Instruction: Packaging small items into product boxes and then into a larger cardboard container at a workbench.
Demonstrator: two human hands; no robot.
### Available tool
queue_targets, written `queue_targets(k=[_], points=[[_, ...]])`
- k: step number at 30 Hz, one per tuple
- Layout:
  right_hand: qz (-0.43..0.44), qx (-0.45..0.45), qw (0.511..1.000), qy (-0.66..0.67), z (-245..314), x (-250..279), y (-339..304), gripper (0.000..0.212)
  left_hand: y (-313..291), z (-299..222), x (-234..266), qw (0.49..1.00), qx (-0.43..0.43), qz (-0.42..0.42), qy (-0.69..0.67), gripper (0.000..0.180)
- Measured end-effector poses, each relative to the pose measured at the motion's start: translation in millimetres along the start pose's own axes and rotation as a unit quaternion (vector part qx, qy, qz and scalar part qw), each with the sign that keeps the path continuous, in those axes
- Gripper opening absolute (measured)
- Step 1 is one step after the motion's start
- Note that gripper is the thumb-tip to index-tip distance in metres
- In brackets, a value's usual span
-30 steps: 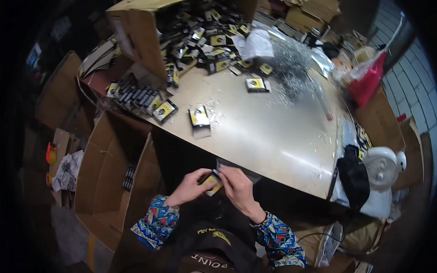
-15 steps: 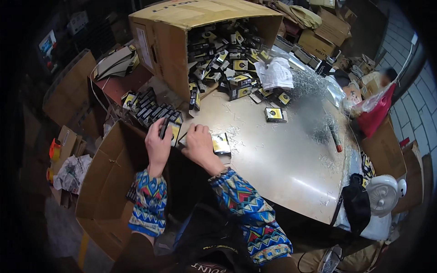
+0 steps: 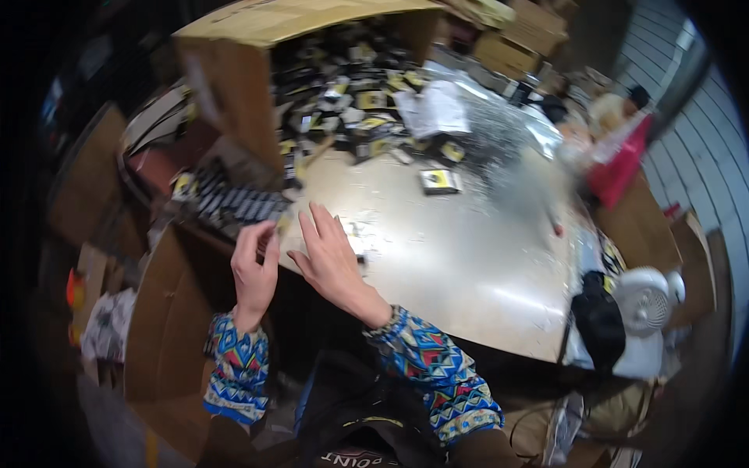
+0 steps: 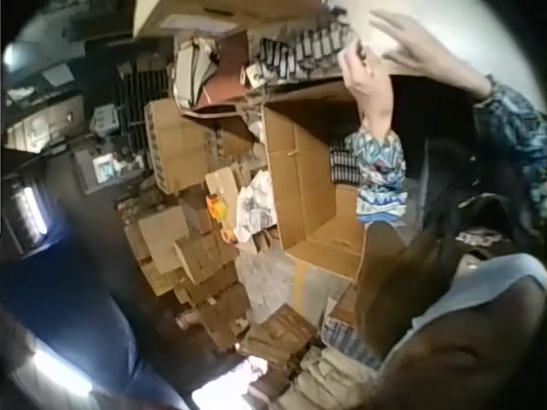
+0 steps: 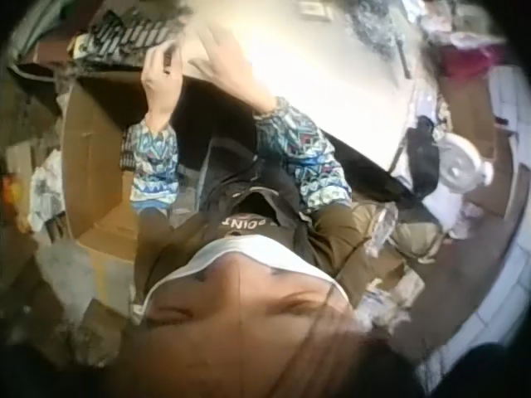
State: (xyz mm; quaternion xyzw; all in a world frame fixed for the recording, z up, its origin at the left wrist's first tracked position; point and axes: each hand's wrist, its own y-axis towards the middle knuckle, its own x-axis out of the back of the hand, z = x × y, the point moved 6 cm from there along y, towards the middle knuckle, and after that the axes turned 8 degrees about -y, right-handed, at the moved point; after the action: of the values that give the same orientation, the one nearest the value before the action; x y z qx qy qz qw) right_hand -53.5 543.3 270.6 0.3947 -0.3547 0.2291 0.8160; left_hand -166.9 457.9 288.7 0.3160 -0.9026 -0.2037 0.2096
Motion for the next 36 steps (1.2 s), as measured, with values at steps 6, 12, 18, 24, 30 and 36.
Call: queue_targets(k=[6,12,18,24,30,36], points=[[-0.054,-0.167,0.968,-0.177,-167.6,91.2,-99.6,0.045,-1.9,5.8,-87.7,0.874,-0.163,0.394,0.234,0.069],[-0.119,-0.417,0.778,-0.455,-314.7,245.5,-224.4,0.057,19.5,8.4,-120.1,0.829,-0.144,0.487,0.236,0.068],[0.009,-0.473,0.810,-0.345,-369.7,259.9,-208.7,0.056,9.3,8.0,-132.1,0.854,-0.086,0.475,0.192,0.064],[0.039,-0.369,0.879,-0.299,-312.0,189.2,-186.2,0.054,-15.4,-33.1,-136.7,0.922,0.112,0.370,0.018,0.054],[0.009,-0.308,0.951,-0.011,-256.1,159.3,-177.4,0.046,-85.5,2.9,-129.2,0.821,0.377,0.248,-0.349,0.029],[-0.063,-0.264,0.941,-0.203,-240.3,181.8,-187.8,0.044,-190.5,61.6,-69.6,0.724,0.542,0.130,-0.406,0.029]])
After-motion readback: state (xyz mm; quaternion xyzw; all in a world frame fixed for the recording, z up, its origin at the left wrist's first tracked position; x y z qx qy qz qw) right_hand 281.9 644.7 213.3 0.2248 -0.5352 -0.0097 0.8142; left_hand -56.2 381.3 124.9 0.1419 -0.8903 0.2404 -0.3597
